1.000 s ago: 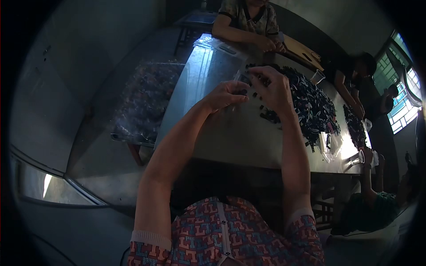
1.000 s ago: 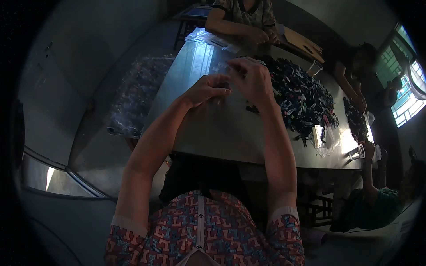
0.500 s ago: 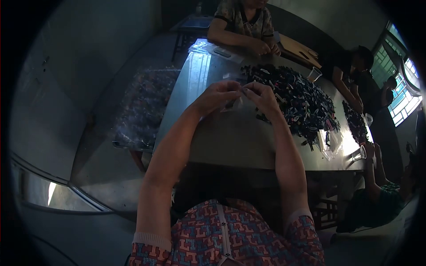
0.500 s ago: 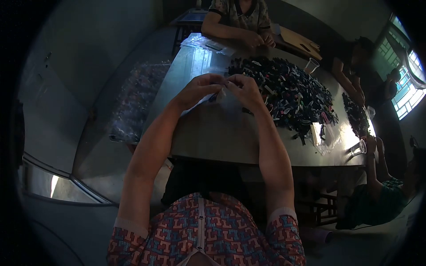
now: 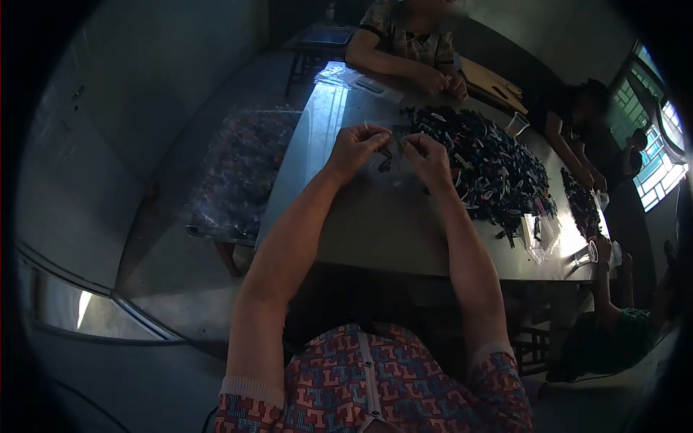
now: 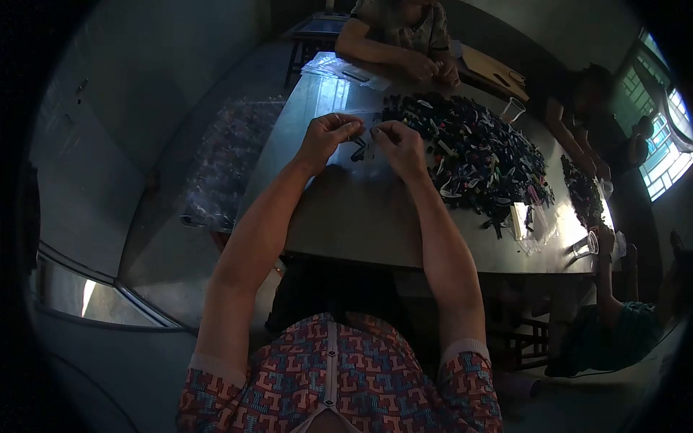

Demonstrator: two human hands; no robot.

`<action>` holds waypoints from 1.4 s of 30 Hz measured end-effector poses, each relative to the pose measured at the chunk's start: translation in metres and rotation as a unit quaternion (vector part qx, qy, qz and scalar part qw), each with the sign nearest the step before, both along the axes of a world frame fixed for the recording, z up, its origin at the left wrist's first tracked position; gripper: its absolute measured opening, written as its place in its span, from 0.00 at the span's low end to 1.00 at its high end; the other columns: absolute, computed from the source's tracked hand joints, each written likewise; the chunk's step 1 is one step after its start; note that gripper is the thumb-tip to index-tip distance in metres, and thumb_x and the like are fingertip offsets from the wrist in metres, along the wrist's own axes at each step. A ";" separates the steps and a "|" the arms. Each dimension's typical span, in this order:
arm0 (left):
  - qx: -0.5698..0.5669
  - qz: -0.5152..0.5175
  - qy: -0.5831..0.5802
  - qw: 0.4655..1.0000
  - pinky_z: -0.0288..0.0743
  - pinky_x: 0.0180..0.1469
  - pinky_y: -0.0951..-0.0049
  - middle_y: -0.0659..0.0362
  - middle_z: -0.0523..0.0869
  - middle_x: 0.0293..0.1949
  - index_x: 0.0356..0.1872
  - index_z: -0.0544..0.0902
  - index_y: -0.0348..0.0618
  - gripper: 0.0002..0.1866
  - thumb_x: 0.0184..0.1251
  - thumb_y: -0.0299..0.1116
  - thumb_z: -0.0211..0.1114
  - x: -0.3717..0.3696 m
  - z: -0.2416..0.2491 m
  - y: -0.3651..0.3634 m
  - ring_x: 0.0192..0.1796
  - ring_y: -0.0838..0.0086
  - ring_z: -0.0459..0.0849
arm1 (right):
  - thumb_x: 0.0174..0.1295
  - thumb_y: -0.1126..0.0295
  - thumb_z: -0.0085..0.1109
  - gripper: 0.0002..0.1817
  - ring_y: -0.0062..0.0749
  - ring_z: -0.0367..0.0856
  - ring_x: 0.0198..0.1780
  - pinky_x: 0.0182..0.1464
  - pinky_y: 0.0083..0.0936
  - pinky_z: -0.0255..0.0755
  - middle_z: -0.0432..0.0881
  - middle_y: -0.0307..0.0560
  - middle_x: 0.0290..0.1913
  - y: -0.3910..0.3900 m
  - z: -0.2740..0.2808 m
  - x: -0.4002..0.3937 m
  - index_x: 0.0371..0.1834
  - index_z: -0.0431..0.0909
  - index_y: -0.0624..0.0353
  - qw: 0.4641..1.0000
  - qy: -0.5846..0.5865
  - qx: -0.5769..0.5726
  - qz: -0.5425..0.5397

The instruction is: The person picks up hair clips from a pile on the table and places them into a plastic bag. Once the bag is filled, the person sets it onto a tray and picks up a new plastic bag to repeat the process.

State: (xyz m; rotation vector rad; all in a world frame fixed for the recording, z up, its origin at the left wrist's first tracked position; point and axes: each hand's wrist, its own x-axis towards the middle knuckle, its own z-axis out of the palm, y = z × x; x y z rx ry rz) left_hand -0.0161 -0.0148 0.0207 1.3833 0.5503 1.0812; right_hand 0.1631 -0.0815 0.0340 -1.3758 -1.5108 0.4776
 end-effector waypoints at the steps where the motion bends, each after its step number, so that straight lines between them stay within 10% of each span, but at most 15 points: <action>1: -0.001 -0.001 0.000 1.000 0.79 0.55 0.73 0.57 0.88 0.42 0.47 0.84 0.38 0.12 0.67 0.32 0.68 0.000 0.001 -0.001 0.47 0.74 0.86 | 0.64 0.66 0.64 0.11 0.18 0.79 0.35 0.39 0.18 0.73 0.84 0.39 0.34 -0.001 0.001 -0.001 0.43 0.83 0.62 1.000 0.012 0.005 0.005; 21: 0.013 0.022 0.024 0.999 0.78 0.47 0.76 0.58 0.87 0.37 0.41 0.85 0.38 0.13 0.60 0.35 0.73 -0.004 0.008 -0.004 0.40 0.77 0.84 | 0.68 0.64 0.61 0.12 0.14 0.74 0.31 0.34 0.15 0.68 0.81 0.35 0.30 0.002 -0.011 0.005 0.41 0.84 0.64 0.991 0.130 0.011 0.030; 29: 0.002 0.179 -0.067 0.982 0.77 0.42 0.77 0.59 0.87 0.33 0.38 0.86 0.36 0.09 0.61 0.31 0.70 -0.026 0.042 0.004 0.35 0.78 0.83 | 0.72 0.60 0.53 0.16 0.16 0.73 0.29 0.33 0.18 0.68 0.80 0.35 0.27 0.010 -0.022 0.026 0.38 0.84 0.62 0.989 0.149 0.023 -0.002; 36: 0.158 0.256 -0.029 0.953 0.75 0.42 0.81 0.61 0.86 0.34 0.41 0.86 0.39 0.11 0.61 0.33 0.72 -0.117 0.106 -0.023 0.36 0.81 0.83 | 0.71 0.64 0.53 0.15 0.18 0.79 0.33 0.37 0.19 0.71 0.83 0.38 0.30 0.005 -0.017 0.016 0.40 0.84 0.65 1.000 0.028 0.000 -0.008; 42: 0.170 0.357 0.037 0.918 0.75 0.36 0.79 0.61 0.88 0.30 0.35 0.87 0.38 0.07 0.60 0.31 0.70 -0.221 0.062 -0.042 0.33 0.82 0.82 | 0.71 0.65 0.52 0.15 0.23 0.82 0.34 0.39 0.21 0.74 0.86 0.44 0.33 0.002 -0.019 0.008 0.42 0.83 0.66 0.996 -0.090 -0.005 0.013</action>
